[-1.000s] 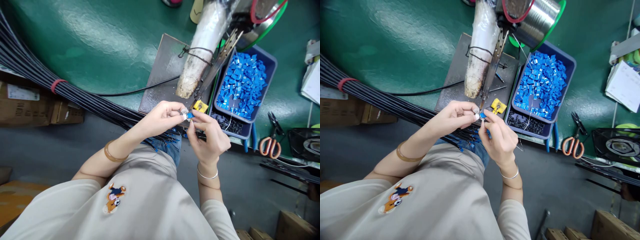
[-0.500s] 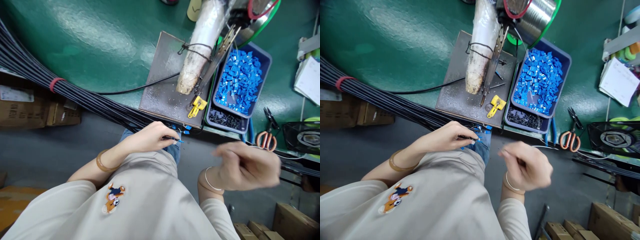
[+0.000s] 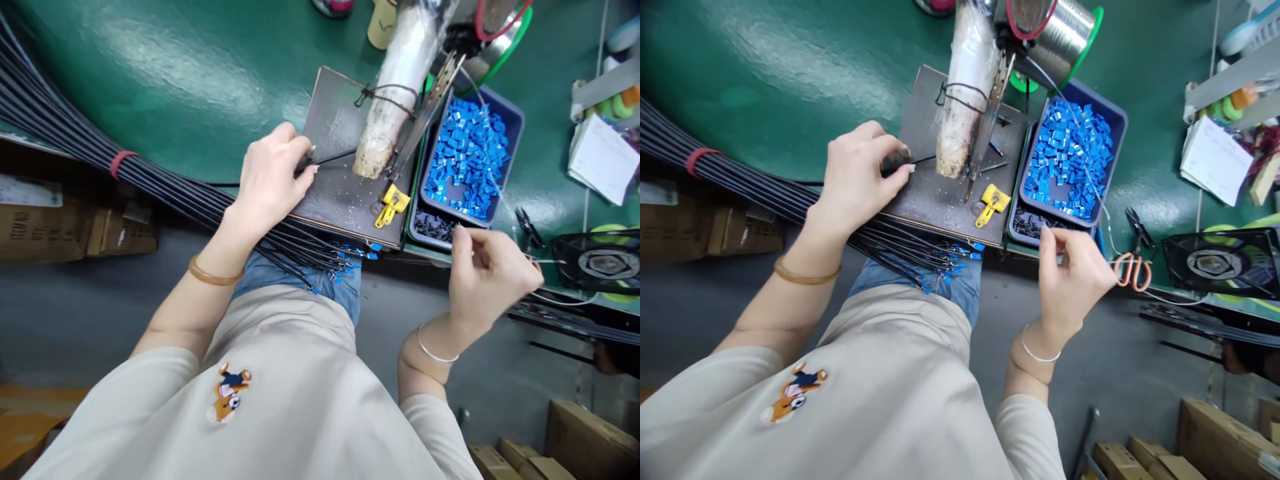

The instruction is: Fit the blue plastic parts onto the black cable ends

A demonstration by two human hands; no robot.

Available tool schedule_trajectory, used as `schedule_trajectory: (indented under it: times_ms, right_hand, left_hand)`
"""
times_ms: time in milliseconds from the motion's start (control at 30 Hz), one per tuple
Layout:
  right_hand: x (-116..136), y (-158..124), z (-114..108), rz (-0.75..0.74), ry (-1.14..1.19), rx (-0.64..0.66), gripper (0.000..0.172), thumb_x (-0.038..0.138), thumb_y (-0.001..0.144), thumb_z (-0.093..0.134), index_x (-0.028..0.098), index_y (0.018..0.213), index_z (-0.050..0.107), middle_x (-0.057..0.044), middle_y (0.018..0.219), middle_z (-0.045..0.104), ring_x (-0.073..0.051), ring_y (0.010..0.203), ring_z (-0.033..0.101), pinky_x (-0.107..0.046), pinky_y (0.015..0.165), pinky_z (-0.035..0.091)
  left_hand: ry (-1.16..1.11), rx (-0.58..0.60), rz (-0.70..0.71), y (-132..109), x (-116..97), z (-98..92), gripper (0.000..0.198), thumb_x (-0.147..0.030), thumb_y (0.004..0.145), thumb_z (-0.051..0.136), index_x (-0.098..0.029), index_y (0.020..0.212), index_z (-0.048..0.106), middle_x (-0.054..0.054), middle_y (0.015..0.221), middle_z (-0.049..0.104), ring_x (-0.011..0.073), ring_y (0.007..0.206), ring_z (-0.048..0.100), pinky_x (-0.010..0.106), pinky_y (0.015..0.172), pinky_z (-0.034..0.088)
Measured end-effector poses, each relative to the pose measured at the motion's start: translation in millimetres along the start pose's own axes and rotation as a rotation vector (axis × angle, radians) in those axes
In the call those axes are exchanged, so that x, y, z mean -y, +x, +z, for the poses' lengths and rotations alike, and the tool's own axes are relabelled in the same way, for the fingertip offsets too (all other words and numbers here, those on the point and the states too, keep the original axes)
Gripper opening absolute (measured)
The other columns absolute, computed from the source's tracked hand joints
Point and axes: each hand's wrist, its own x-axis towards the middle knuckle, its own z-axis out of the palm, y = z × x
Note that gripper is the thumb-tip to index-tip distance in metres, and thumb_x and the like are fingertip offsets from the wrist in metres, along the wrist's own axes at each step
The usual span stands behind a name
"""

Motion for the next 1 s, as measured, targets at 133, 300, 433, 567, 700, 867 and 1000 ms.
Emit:
schedule_trajectory:
  times_ms: [133, 300, 433, 567, 700, 867, 1000]
  right_hand:
    - [-39.5, 17.3, 17.7, 0.043, -0.053, 0.271, 0.014, 0.030, 0.085, 0.064, 0.020, 0.083, 0.073, -0.004, 0.079, 0.071, -0.015, 0.067, 0.058, -0.029, 0.067, 0.041]
    - [-56.8, 27.1, 25.7, 0.068, -0.099, 0.399, 0.013, 0.031, 0.084, 0.065, 0.021, 0.083, 0.073, -0.005, 0.083, 0.072, -0.016, 0.066, 0.056, -0.031, 0.067, 0.038]
    - [-54.4, 31.8, 24.3, 0.108, -0.139, 0.444, 0.015, 0.033, 0.083, 0.065, 0.020, 0.079, 0.071, -0.005, 0.079, 0.072, -0.015, 0.063, 0.054, -0.032, 0.066, 0.035]
    - [-54.5, 29.1, 25.7, 0.158, -0.099, 0.423, 0.013, 0.030, 0.079, 0.065, 0.019, 0.073, 0.068, -0.001, 0.071, 0.067, -0.013, 0.059, 0.051, -0.031, 0.066, 0.036]
    - [-39.3, 19.9, 19.8, 0.260, 0.076, 0.156, 0.008, 0.027, 0.079, 0.064, 0.019, 0.075, 0.065, 0.005, 0.060, 0.058, -0.008, 0.047, 0.042, -0.027, 0.057, 0.034]
    - [7.0, 7.8, 3.1, 0.323, 0.526, -0.122, 0.010, 0.029, 0.080, 0.070, 0.020, 0.081, 0.064, -0.001, 0.077, 0.065, -0.014, 0.071, 0.065, -0.024, 0.054, 0.043]
    - [36.0, -3.4, 7.6, 0.314, 0.743, 0.038, 0.005, 0.025, 0.076, 0.073, 0.021, 0.078, 0.069, 0.001, 0.074, 0.065, -0.009, 0.060, 0.057, -0.022, 0.047, 0.036]
  left_hand:
    - [-0.181, -0.140, -0.141, 12.3, 1.1, -0.4, 0.029, -0.044, 0.089, 0.065, -0.017, 0.085, 0.058, -0.007, 0.068, 0.050, 0.0018, 0.061, 0.041, 0.022, 0.060, 0.039]
    - [-0.572, -0.175, 0.009, 0.2, -44.0, -33.4, 0.018, -0.034, 0.087, 0.069, -0.018, 0.094, 0.066, -0.010, 0.065, 0.055, -0.0020, 0.054, 0.039, 0.018, 0.048, 0.032]
    - [-0.608, 0.470, 0.208, -19.0, -76.9, -41.6, 0.010, -0.017, 0.078, 0.073, -0.013, 0.087, 0.074, -0.001, 0.073, 0.071, 0.0043, 0.057, 0.054, 0.020, 0.049, 0.040]
    - [-0.507, 0.451, 0.296, -34.1, -84.3, -25.6, 0.011, -0.012, 0.080, 0.064, -0.012, 0.084, 0.074, 0.000, 0.071, 0.072, 0.0052, 0.053, 0.054, 0.019, 0.050, 0.038]
    - [-0.418, 0.297, 0.260, -50.4, -84.1, -9.3, 0.012, -0.014, 0.083, 0.063, -0.013, 0.089, 0.073, 0.003, 0.080, 0.075, 0.0083, 0.066, 0.063, 0.018, 0.058, 0.043]
    - [-0.425, 0.266, 0.058, -64.0, -86.4, -2.2, 0.014, -0.023, 0.089, 0.059, -0.013, 0.088, 0.069, 0.001, 0.069, 0.070, 0.0074, 0.057, 0.059, 0.018, 0.056, 0.042]
    - [-0.575, 0.380, -0.156, -64.1, -85.5, -2.6, 0.022, -0.031, 0.093, 0.054, -0.014, 0.080, 0.060, -0.003, 0.053, 0.057, 0.0063, 0.046, 0.049, 0.019, 0.048, 0.038]
